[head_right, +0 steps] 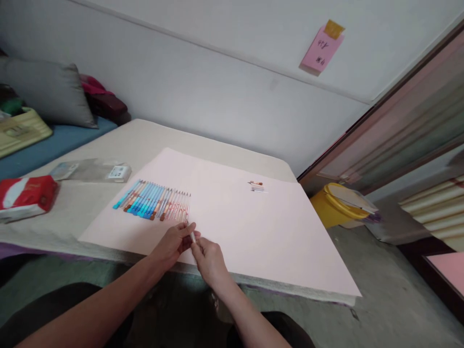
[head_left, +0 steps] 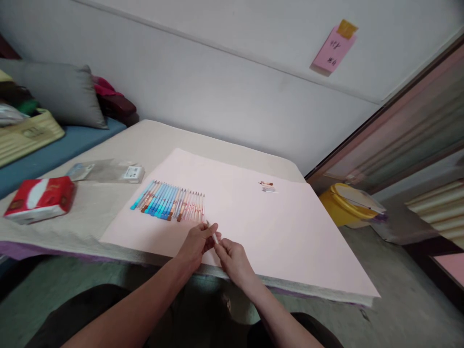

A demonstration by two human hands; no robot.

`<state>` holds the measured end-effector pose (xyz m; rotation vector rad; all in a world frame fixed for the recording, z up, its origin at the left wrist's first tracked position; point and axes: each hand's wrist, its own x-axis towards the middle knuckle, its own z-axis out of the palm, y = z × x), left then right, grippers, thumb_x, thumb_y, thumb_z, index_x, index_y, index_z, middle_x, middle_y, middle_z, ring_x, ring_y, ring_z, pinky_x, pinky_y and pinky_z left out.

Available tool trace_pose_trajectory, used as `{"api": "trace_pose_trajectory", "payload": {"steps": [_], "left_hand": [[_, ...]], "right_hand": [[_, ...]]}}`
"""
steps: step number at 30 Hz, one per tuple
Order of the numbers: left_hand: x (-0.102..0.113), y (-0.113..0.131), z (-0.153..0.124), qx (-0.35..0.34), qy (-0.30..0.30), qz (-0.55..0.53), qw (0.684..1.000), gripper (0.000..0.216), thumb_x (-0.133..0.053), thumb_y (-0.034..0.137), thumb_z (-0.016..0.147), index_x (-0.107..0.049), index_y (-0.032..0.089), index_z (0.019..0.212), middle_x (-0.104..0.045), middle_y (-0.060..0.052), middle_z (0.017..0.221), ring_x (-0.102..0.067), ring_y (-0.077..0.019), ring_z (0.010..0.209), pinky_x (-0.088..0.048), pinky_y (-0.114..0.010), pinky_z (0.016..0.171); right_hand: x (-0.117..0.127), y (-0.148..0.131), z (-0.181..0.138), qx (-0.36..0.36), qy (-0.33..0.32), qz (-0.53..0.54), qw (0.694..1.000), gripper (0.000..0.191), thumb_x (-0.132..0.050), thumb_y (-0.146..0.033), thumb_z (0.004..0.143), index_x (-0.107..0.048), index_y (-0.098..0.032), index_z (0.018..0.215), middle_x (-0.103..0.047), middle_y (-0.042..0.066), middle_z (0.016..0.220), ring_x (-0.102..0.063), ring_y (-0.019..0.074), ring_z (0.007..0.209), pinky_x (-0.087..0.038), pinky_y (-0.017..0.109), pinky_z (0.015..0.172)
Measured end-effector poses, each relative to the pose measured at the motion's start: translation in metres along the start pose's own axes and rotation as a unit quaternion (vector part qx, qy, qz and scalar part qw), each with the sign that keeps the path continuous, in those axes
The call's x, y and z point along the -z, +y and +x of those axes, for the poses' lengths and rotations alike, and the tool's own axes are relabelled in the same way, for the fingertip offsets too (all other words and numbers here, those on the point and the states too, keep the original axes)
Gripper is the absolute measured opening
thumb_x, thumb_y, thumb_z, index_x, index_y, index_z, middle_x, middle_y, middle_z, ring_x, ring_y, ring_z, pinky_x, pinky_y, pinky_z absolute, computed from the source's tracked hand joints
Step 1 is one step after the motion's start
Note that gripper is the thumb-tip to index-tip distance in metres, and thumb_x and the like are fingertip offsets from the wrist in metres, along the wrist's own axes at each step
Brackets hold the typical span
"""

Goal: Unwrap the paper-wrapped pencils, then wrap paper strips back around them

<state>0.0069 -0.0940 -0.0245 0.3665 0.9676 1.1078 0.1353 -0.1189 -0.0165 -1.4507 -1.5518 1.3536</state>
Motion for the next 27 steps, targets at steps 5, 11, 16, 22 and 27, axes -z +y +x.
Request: {"api": "trace_pose_trajectory", "payload": {"steps": [5, 11, 16, 22, 27], "left_hand": [[-0.003, 0.004, -0.002, 0.023, -0.067, -0.087, 0.994, 0.022, -0.066, 0.017, 0.073, -0.058, 0.012, 0.093, -0.067, -0.012, 0.088, -0.064, -0.0187, 0.085, -0.049, -0.031, 0.079], [0.002, 0.002, 0.000, 0.012, -0.028, -0.037, 0.999, 0.016, -0.070, 0.018, 0.069, -0.056, 0.014, 0.075, -0.065, -0.004, 0.073, -0.060, -0.0098, 0.063, -0.048, -0.020, 0.061], [0.001, 0.003, 0.000, 0.014, -0.038, -0.048, 0.998, 0.017, -0.068, 0.021, 0.071, -0.058, 0.013, 0.083, -0.066, -0.006, 0.077, -0.061, -0.0113, 0.067, -0.049, -0.022, 0.064], [0.001, 0.005, -0.001, 0.010, -0.044, -0.050, 0.998, 0.015, -0.066, 0.013, 0.072, -0.058, 0.012, 0.085, -0.067, -0.009, 0.082, -0.063, -0.0118, 0.071, -0.049, -0.022, 0.066], [0.003, 0.002, 0.001, 0.014, -0.029, -0.036, 0.999, 0.017, -0.070, 0.021, 0.070, -0.058, 0.013, 0.078, -0.065, -0.004, 0.073, -0.059, -0.0083, 0.060, -0.048, -0.019, 0.058]], "right_hand": [[0.008, -0.005, 0.002, -0.094, -0.030, 0.168, 0.981, 0.031, -0.047, -0.043, 0.082, -0.054, -0.017, 0.067, -0.040, -0.007, 0.032, -0.022, 0.0059, 0.027, -0.013, 0.021, 0.034], [0.011, -0.008, -0.001, -0.097, -0.056, 0.211, 0.971, 0.033, -0.052, -0.046, 0.080, -0.055, -0.016, 0.066, -0.039, -0.008, 0.031, -0.021, 0.0046, 0.027, -0.013, 0.021, 0.034], [0.012, -0.003, 0.000, -0.094, -0.067, 0.233, 0.966, 0.031, -0.052, -0.043, 0.081, -0.056, -0.016, 0.067, -0.039, -0.008, 0.031, -0.019, 0.0042, 0.026, -0.013, 0.020, 0.034], [0.013, -0.004, 0.000, -0.102, -0.061, 0.239, 0.964, 0.032, -0.053, -0.044, 0.081, -0.055, -0.015, 0.066, -0.039, -0.008, 0.030, -0.021, 0.0038, 0.025, -0.010, 0.021, 0.034], [0.013, -0.006, -0.001, -0.103, -0.068, 0.244, 0.962, 0.031, -0.052, -0.041, 0.082, -0.056, -0.015, 0.065, -0.039, -0.008, 0.030, -0.020, 0.0040, 0.025, -0.009, 0.021, 0.034]]}}
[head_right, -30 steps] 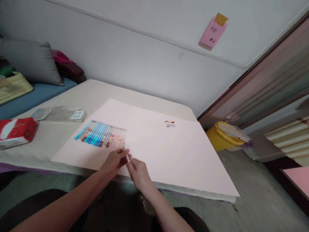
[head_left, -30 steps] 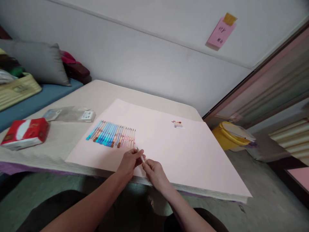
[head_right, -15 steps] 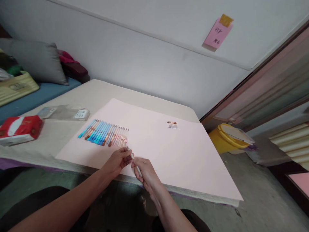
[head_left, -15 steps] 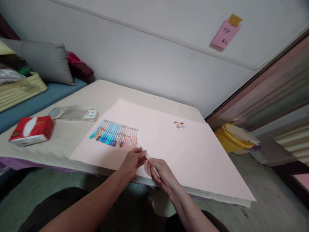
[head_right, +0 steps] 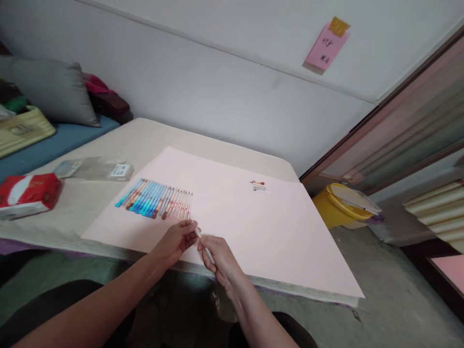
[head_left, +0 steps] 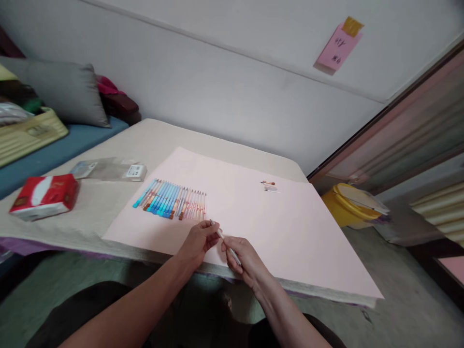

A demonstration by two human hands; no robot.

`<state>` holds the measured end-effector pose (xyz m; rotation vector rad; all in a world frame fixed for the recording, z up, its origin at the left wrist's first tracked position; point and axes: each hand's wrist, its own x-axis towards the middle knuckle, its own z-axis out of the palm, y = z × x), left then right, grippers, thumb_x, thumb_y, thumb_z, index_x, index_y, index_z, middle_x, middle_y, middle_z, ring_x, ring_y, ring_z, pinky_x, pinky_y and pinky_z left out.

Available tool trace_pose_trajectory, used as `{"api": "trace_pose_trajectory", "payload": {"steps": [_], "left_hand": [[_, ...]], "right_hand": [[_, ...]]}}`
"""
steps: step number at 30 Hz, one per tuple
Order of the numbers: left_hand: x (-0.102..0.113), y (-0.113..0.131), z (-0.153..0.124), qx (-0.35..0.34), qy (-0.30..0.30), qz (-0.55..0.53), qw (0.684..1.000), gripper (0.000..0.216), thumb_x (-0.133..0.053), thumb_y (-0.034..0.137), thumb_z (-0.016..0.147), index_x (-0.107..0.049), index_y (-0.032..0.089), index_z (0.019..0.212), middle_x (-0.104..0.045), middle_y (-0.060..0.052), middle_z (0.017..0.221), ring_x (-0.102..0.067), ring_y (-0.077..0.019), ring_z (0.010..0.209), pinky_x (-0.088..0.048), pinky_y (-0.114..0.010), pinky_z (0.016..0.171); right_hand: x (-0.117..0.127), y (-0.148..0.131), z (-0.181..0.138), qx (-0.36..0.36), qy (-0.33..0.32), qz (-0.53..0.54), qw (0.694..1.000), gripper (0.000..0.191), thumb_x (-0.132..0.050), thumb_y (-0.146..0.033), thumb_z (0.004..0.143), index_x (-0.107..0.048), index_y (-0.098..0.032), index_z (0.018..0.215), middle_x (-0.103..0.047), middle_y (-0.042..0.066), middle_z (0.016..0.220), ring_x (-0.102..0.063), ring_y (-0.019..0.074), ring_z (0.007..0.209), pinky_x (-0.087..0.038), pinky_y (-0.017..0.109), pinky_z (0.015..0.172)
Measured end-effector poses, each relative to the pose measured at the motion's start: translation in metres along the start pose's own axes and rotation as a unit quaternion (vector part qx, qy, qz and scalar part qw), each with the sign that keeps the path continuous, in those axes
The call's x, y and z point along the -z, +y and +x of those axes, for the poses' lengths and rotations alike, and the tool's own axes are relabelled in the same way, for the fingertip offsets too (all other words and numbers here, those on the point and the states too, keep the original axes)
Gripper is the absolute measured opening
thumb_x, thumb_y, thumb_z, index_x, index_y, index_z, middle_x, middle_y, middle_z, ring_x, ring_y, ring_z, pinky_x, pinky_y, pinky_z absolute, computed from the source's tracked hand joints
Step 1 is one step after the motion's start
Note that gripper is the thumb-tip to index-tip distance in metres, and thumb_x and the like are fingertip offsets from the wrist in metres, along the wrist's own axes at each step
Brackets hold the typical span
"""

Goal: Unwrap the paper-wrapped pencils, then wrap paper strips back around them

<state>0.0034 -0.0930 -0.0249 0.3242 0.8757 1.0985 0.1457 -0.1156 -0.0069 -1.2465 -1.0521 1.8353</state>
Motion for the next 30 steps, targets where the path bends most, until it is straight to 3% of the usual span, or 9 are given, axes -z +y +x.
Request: {"api": "trace_pose_trajectory", "payload": {"steps": [5, 12, 18, 24, 30], "left_hand": [[-0.0017, 0.0004, -0.0004, 0.007, -0.030, -0.027, 0.999, 0.021, -0.063, 0.013, 0.074, -0.060, 0.011, 0.095, -0.068, -0.014, 0.092, -0.065, -0.0154, 0.080, -0.051, -0.025, 0.072], [-0.0005, 0.0000, -0.0007, -0.002, -0.007, -0.005, 1.000, 0.014, -0.069, 0.018, 0.071, -0.059, 0.012, 0.077, -0.066, -0.005, 0.075, -0.060, -0.0078, 0.060, -0.048, -0.018, 0.058], [-0.0017, 0.0002, 0.0003, 0.001, -0.025, -0.035, 0.999, 0.021, -0.063, 0.013, 0.075, -0.060, 0.012, 0.095, -0.068, -0.013, 0.092, -0.065, -0.0150, 0.079, -0.052, -0.025, 0.070], [-0.0003, -0.0007, 0.0015, -0.007, -0.001, -0.023, 1.000, 0.013, -0.068, 0.014, 0.071, -0.061, 0.012, 0.082, -0.067, -0.006, 0.076, -0.061, -0.0086, 0.062, -0.049, -0.018, 0.058], [-0.0009, -0.0007, 0.0010, 0.007, -0.022, -0.033, 0.999, 0.017, -0.060, 0.015, 0.078, -0.060, 0.011, 0.094, -0.068, -0.014, 0.091, -0.065, -0.0137, 0.075, -0.052, -0.024, 0.069]], "right_hand": [[0.0026, 0.0003, 0.0014, 0.006, 0.001, 0.009, 1.000, 0.029, -0.053, -0.039, 0.082, -0.057, -0.015, 0.066, -0.040, -0.007, 0.030, -0.019, 0.0040, 0.025, -0.009, 0.021, 0.034], [0.0014, -0.0007, 0.0016, 0.000, 0.006, -0.002, 1.000, 0.030, -0.053, -0.040, 0.080, -0.057, -0.015, 0.065, -0.039, -0.007, 0.030, -0.021, 0.0041, 0.025, -0.010, 0.020, 0.034], [0.0035, -0.0007, 0.0006, 0.008, 0.004, 0.009, 1.000, 0.027, -0.052, -0.037, 0.081, -0.058, -0.015, 0.068, -0.040, -0.007, 0.031, -0.020, 0.0039, 0.025, -0.009, 0.021, 0.034], [0.0017, -0.0022, 0.0001, 0.002, 0.006, 0.003, 1.000, 0.029, -0.052, -0.038, 0.081, -0.056, -0.015, 0.065, -0.039, -0.008, 0.030, -0.021, 0.0037, 0.024, -0.008, 0.021, 0.033], [0.0034, -0.0049, 0.0001, 0.007, 0.002, 0.005, 1.000, 0.030, -0.051, -0.041, 0.081, -0.056, -0.015, 0.066, -0.040, -0.008, 0.030, -0.022, 0.0038, 0.024, -0.009, 0.020, 0.033]]}}
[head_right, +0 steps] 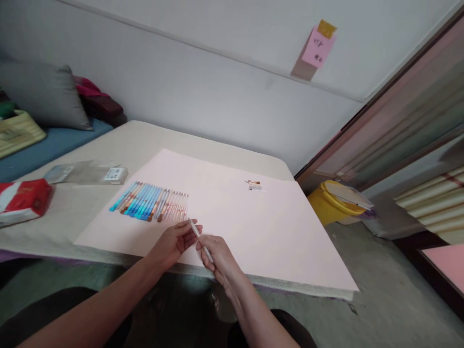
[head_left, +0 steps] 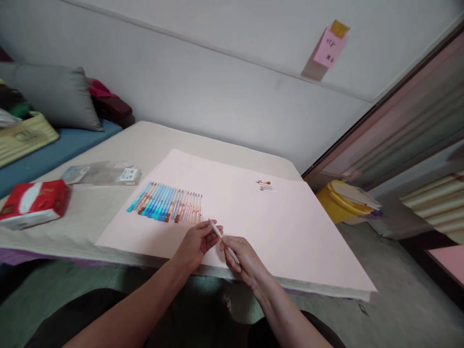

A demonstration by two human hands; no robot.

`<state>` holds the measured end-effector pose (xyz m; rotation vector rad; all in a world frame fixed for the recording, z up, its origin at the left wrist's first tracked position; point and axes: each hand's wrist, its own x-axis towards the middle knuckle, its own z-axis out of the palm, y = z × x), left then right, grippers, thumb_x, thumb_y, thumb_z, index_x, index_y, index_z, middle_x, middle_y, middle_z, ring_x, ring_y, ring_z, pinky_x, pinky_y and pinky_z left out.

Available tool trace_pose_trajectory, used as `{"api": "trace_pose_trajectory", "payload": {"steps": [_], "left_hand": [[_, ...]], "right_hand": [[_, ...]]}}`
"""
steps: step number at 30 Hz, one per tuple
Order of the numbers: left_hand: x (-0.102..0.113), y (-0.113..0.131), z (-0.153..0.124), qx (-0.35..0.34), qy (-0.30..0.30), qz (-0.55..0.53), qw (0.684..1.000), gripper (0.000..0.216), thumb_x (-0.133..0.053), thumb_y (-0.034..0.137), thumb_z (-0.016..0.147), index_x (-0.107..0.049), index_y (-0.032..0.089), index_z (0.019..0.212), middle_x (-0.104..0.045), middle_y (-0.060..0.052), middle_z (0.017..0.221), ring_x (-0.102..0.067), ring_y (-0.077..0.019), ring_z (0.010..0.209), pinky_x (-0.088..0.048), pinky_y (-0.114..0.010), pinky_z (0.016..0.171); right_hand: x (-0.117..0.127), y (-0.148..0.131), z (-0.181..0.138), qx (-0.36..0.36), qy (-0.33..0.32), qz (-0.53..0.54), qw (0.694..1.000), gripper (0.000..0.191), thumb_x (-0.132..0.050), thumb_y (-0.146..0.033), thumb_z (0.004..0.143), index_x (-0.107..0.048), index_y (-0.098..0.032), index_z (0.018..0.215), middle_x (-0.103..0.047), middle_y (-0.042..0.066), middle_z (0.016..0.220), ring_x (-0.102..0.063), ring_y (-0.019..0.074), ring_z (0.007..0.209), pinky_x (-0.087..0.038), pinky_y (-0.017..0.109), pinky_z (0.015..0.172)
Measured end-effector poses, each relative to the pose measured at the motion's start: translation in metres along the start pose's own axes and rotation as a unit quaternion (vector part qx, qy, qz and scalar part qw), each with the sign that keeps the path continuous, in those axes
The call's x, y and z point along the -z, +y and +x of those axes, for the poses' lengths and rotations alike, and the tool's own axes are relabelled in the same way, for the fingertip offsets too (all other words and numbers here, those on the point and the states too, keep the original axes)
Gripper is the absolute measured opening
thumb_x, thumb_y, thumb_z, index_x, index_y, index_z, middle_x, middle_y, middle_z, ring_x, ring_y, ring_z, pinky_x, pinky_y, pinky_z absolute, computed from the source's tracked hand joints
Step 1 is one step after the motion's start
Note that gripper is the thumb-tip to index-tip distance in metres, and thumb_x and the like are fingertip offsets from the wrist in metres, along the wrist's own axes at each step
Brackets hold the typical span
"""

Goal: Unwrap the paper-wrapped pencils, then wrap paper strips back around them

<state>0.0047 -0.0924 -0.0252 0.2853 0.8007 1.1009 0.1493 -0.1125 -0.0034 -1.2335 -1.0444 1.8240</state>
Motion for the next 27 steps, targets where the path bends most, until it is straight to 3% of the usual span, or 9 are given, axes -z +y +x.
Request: {"api": "trace_pose_trajectory", "payload": {"steps": [6, 12, 17, 22, 27], "left_hand": [[-0.0003, 0.0001, -0.0012, -0.012, 0.029, 0.006, 0.999, 0.008, -0.065, 0.017, 0.074, -0.060, 0.012, 0.080, -0.067, -0.005, 0.075, -0.061, -0.0091, 0.061, -0.050, -0.019, 0.058], [0.0011, 0.0003, 0.0002, -0.010, -0.012, -0.009, 1.000, 0.016, -0.061, 0.014, 0.078, -0.062, 0.011, 0.093, -0.068, -0.013, 0.092, -0.065, -0.0163, 0.083, -0.052, -0.026, 0.072], [0.0017, 0.0004, 0.0005, -0.021, 0.010, 0.007, 1.000, 0.009, -0.065, 0.018, 0.075, -0.061, 0.012, 0.081, -0.068, -0.008, 0.081, -0.063, -0.0106, 0.067, -0.051, -0.020, 0.061], [-0.0001, 0.0011, -0.0011, -0.010, -0.016, -0.001, 1.000, 0.016, -0.059, 0.015, 0.079, -0.061, 0.011, 0.095, -0.068, -0.013, 0.091, -0.065, -0.0155, 0.079, -0.052, -0.026, 0.071], [-0.0015, 0.0022, -0.0016, -0.014, 0.012, 0.009, 1.000, 0.007, -0.062, 0.014, 0.076, -0.061, 0.012, 0.083, -0.068, -0.007, 0.079, -0.062, -0.0100, 0.065, -0.050, -0.020, 0.061]], "right_hand": [[-0.0003, -0.0003, -0.0007, -0.013, 0.001, -0.005, 1.000, 0.027, -0.052, -0.037, 0.079, -0.056, -0.015, 0.065, -0.040, -0.008, 0.030, -0.021, 0.0040, 0.023, -0.008, 0.021, 0.032], [-0.0020, -0.0019, -0.0017, -0.003, 0.012, -0.012, 1.000, 0.028, -0.051, -0.039, 0.080, -0.056, -0.015, 0.066, -0.040, -0.008, 0.030, -0.021, 0.0037, 0.024, -0.008, 0.021, 0.032], [-0.0025, -0.0025, -0.0014, -0.014, 0.007, -0.021, 1.000, 0.029, -0.053, -0.041, 0.078, -0.056, -0.015, 0.065, -0.039, -0.008, 0.030, -0.021, 0.0037, 0.025, -0.010, 0.021, 0.033], [-0.0010, -0.0022, -0.0013, -0.009, 0.008, -0.014, 1.000, 0.028, -0.052, -0.040, 0.079, -0.055, -0.015, 0.066, -0.039, -0.008, 0.030, -0.021, 0.0037, 0.024, -0.009, 0.021, 0.033], [-0.0015, -0.0020, -0.0013, -0.011, 0.001, -0.019, 1.000, 0.028, -0.053, -0.039, 0.078, -0.056, -0.015, 0.066, -0.039, -0.009, 0.030, -0.022, 0.0036, 0.024, -0.009, 0.021, 0.033]]}}
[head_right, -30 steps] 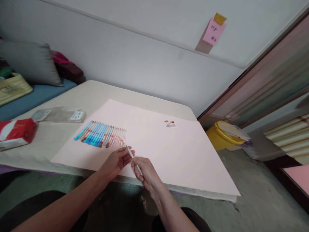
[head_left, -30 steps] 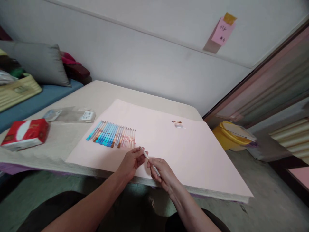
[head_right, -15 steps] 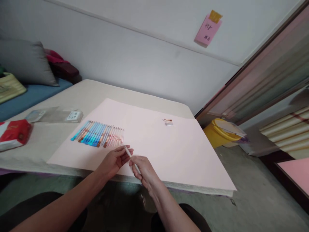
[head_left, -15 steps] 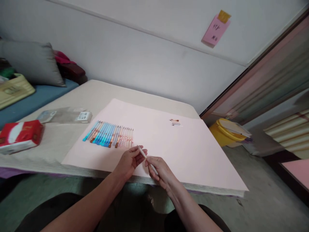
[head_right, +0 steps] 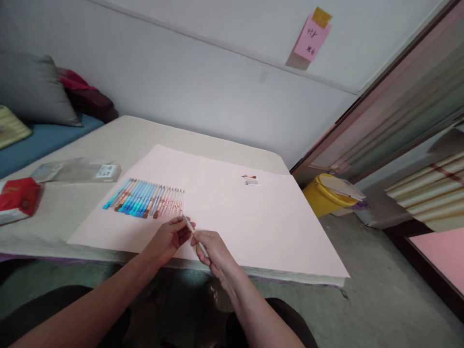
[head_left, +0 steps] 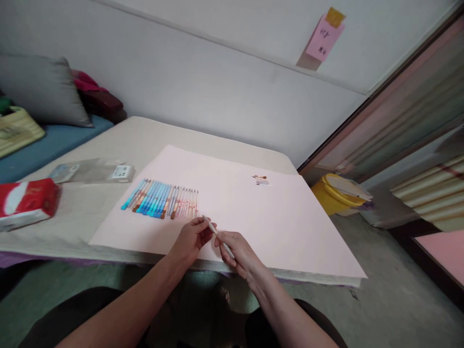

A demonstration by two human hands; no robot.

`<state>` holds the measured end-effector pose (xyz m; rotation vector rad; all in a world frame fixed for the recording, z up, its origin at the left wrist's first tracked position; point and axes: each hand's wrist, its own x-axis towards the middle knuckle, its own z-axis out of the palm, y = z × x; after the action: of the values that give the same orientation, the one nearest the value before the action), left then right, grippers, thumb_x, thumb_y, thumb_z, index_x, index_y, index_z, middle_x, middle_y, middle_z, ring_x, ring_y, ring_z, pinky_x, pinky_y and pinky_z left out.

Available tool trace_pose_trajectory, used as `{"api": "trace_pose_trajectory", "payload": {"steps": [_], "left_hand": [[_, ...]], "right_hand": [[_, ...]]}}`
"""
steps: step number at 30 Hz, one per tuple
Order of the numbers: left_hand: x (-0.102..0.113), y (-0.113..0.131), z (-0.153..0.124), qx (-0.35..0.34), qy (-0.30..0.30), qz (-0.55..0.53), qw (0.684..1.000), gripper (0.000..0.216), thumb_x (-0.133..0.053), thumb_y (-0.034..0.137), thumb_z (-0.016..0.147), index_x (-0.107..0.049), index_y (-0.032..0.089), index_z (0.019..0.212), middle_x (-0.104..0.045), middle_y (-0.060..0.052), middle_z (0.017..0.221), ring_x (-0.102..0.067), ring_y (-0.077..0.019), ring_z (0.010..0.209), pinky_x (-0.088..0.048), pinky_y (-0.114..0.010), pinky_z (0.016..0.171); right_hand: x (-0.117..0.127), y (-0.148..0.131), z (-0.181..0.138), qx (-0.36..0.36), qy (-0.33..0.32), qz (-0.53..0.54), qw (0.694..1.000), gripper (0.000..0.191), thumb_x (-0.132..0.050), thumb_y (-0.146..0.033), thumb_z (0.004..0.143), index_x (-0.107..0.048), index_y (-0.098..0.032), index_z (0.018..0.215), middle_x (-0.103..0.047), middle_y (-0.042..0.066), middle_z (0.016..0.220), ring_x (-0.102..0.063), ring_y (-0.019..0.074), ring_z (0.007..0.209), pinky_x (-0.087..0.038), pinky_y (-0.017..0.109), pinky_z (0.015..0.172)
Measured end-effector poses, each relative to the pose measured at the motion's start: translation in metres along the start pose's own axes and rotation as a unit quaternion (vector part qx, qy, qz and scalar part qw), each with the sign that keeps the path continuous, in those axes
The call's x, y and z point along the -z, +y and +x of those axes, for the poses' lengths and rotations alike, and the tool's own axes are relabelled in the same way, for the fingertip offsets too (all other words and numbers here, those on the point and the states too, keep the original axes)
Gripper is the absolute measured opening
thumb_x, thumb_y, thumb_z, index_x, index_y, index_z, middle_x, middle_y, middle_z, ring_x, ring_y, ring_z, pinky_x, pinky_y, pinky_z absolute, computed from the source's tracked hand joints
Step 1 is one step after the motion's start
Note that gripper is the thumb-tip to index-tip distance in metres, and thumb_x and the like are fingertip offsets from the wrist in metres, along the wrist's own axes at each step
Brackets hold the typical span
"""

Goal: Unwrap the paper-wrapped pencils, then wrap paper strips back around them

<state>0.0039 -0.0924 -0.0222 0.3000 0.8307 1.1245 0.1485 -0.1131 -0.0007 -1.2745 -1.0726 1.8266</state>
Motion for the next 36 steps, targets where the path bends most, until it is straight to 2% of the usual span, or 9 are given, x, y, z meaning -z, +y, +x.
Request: {"api": "trace_pose_trajectory", "payload": {"steps": [2, 7, 12, 17, 23, 28, 33, 36], "left_hand": [[-0.0004, 0.0002, -0.0002, -0.001, 0.004, 0.002, 1.000, 0.008, -0.064, 0.016, 0.076, -0.061, 0.011, 0.082, -0.068, -0.008, 0.079, -0.062, -0.0100, 0.064, -0.050, -0.020, 0.060], [0.0001, -0.0002, -0.0006, 0.000, -0.023, -0.005, 1.000, 0.017, -0.060, 0.014, 0.078, -0.062, 0.012, 0.094, -0.069, -0.013, 0.091, -0.065, -0.0164, 0.082, -0.052, -0.027, 0.073], [0.0002, -0.0003, -0.0016, -0.005, -0.003, 0.006, 1.000, 0.009, -0.064, 0.016, 0.075, -0.061, 0.012, 0.083, -0.068, -0.010, 0.083, -0.064, -0.0128, 0.070, -0.051, -0.022, 0.065], [0.0005, -0.0010, -0.0014, 0.004, -0.019, -0.003, 1.000, 0.019, -0.060, 0.012, 0.077, -0.062, 0.012, 0.096, -0.068, -0.013, 0.094, -0.065, -0.0169, 0.084, -0.052, -0.027, 0.074], [0.0027, -0.0021, 0.0008, -0.006, -0.002, 0.010, 1.000, 0.013, -0.065, 0.015, 0.074, -0.062, 0.012, 0.086, -0.068, -0.007, 0.080, -0.063, -0.0108, 0.067, -0.051, -0.020, 0.062], [0.0005, -0.0005, 0.0002, 0.004, -0.011, -0.002, 1.000, 0.018, -0.060, 0.012, 0.077, -0.061, 0.012, 0.095, -0.069, -0.012, 0.090, -0.065, -0.0141, 0.075, -0.052, -0.024, 0.067], [0.0005, -0.0009, -0.0008, -0.008, -0.001, 0.003, 1.000, 0.008, -0.064, 0.016, 0.075, -0.061, 0.013, 0.081, -0.067, -0.007, 0.079, -0.063, -0.0110, 0.067, -0.051, -0.021, 0.062], [0.0012, -0.0015, -0.0005, -0.018, -0.002, 0.007, 1.000, 0.010, -0.068, 0.019, 0.072, -0.060, 0.013, 0.075, -0.065, -0.003, 0.073, -0.060, -0.0087, 0.062, -0.049, -0.019, 0.058]], "right_hand": [[0.0002, 0.0005, 0.0004, -0.004, 0.001, 0.000, 1.000, 0.027, -0.053, -0.039, 0.078, -0.056, -0.015, 0.066, -0.039, -0.009, 0.030, -0.022, 0.0037, 0.024, -0.009, 0.021, 0.033], [0.0015, 0.0019, 0.0012, -0.001, 0.009, 0.002, 1.000, 0.029, -0.053, -0.042, 0.079, -0.056, -0.015, 0.066, -0.039, -0.009, 0.030, -0.022, 0.0040, 0.024, -0.010, 0.021, 0.033], [0.0000, 0.0025, 0.0009, 0.004, 0.003, -0.005, 1.000, 0.031, -0.052, -0.042, 0.079, -0.056, -0.015, 0.065, -0.039, -0.008, 0.030, -0.020, 0.0038, 0.025, -0.010, 0.021, 0.033], [0.0013, 0.0038, 0.0006, 0.014, 0.006, 0.003, 1.000, 0.029, -0.052, -0.041, 0.079, -0.057, -0.015, 0.067, -0.038, -0.009, 0.031, -0.019, 0.0037, 0.025, -0.010, 0.021, 0.034], [0.0018, 0.0025, 0.0004, 0.002, 0.000, 0.004, 1.000, 0.028, -0.051, -0.040, 0.079, -0.057, -0.015, 0.066, -0.039, -0.008, 0.031, -0.021, 0.0037, 0.025, -0.009, 0.021, 0.033], [0.0019, 0.0026, 0.0019, 0.001, 0.005, 0.003, 1.000, 0.028, -0.052, -0.040, 0.079, -0.057, -0.015, 0.066, -0.039, -0.008, 0.030, -0.022, 0.0045, 0.025, -0.011, 0.021, 0.033], [0.0011, 0.0035, 0.0009, 0.000, 0.001, -0.005, 1.000, 0.029, -0.052, -0.041, 0.079, -0.057, -0.015, 0.066, -0.039, -0.008, 0.031, -0.020, 0.0040, 0.025, -0.011, 0.021, 0.034], [0.0014, 0.0041, 0.0011, 0.001, 0.001, -0.005, 1.000, 0.030, -0.052, -0.042, 0.079, -0.057, -0.015, 0.066, -0.039, -0.008, 0.031, -0.021, 0.0040, 0.025, -0.010, 0.021, 0.034]]}}
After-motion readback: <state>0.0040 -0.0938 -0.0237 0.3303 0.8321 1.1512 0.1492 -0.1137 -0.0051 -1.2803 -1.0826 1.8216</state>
